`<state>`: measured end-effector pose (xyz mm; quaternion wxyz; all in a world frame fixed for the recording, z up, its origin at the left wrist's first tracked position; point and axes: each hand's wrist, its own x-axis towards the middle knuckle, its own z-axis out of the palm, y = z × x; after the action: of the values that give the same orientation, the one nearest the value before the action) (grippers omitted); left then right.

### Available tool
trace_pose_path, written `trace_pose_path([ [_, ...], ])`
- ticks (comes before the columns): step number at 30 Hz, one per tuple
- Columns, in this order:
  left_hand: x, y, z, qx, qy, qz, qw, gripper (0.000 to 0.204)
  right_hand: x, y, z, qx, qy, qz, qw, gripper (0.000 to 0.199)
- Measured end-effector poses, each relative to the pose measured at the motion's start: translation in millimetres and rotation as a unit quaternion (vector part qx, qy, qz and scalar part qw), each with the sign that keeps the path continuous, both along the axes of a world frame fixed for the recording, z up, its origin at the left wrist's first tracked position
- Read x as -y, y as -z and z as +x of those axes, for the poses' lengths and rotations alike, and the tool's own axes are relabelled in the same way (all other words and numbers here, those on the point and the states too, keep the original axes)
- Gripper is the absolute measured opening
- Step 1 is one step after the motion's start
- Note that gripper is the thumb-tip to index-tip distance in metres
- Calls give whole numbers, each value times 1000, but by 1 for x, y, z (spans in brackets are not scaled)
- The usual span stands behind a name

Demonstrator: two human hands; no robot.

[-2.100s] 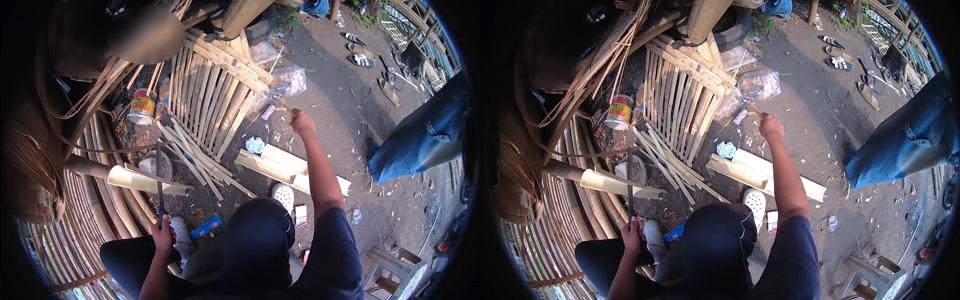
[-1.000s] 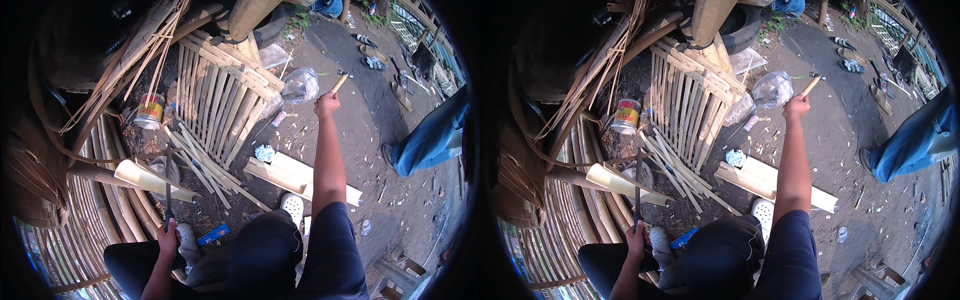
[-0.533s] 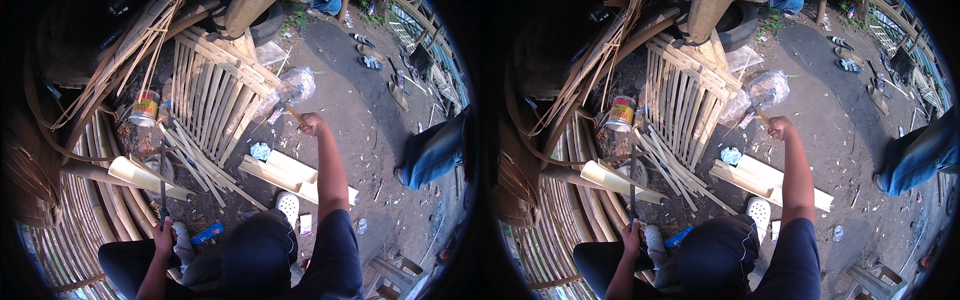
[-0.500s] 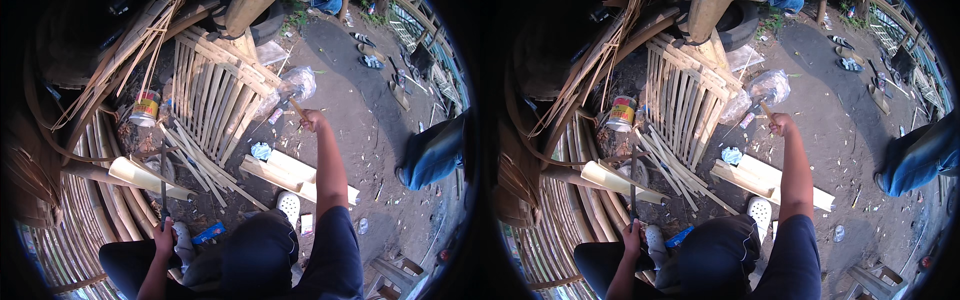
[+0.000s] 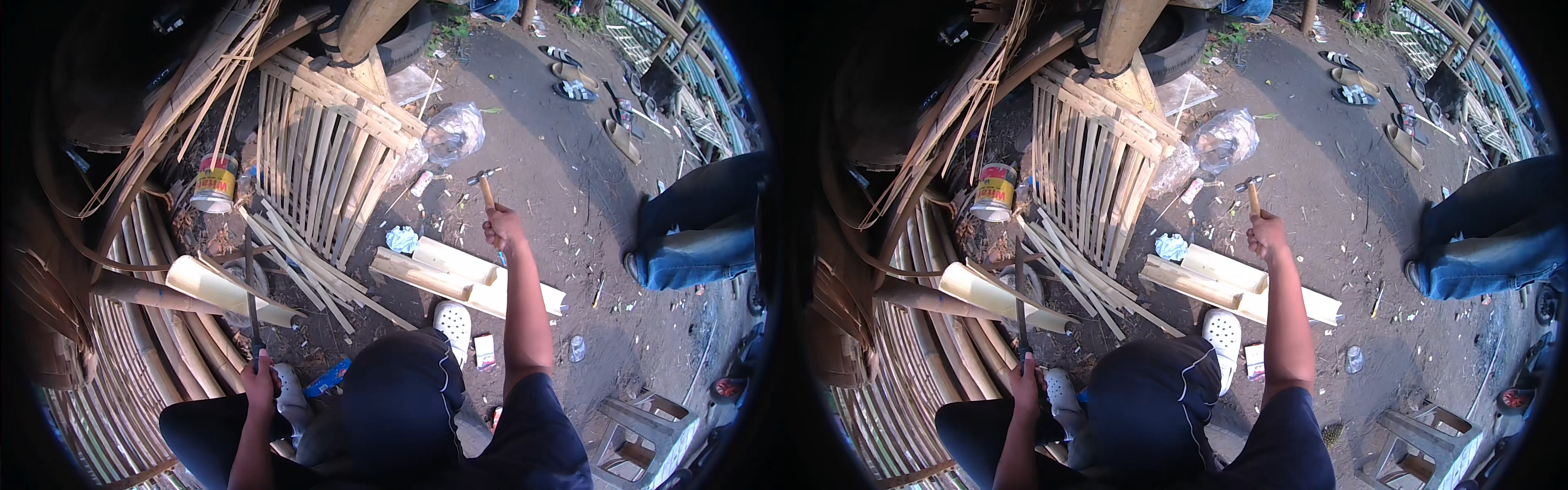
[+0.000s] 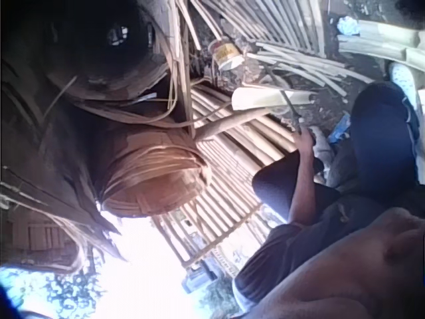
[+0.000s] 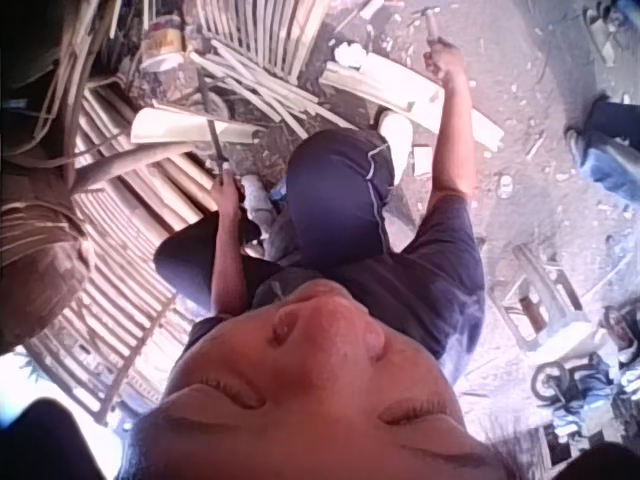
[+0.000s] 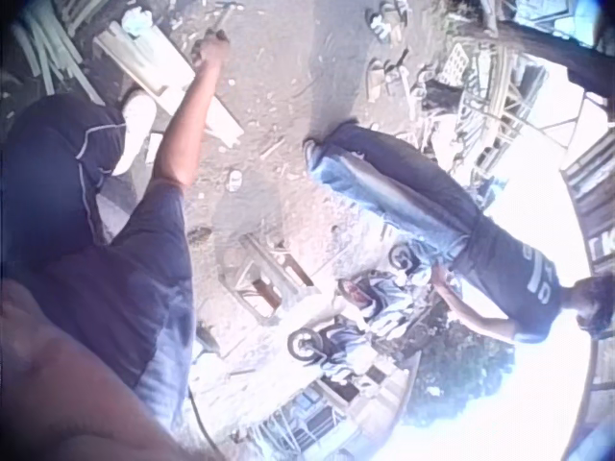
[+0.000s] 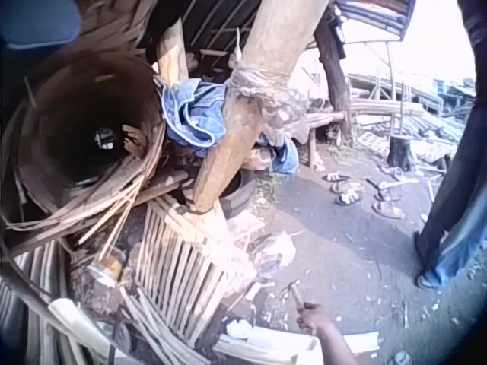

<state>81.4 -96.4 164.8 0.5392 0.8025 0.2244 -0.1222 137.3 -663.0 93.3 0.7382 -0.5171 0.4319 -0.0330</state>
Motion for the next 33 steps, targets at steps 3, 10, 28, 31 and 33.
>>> trace_pose_path([
  [3,-1,5,0,-10,9,3,1000,41,-58,-44,-49,-17,-54,-100,993,25],
  [10,3,5,1,14,41,14,999,43,-155,-155,-132,85,-65,-28,994,45],
  [28,-20,38,-5,32,70,-6,997,60,-77,-40,-425,-500,-228,-331,767,28],
  [31,-14,27,-11,42,78,3,996,54,-75,-8,-448,-503,-244,-218,800,29],
  [33,-9,22,-12,20,59,-40,997,45,-70,8,-451,-480,-221,-196,826,35],
])
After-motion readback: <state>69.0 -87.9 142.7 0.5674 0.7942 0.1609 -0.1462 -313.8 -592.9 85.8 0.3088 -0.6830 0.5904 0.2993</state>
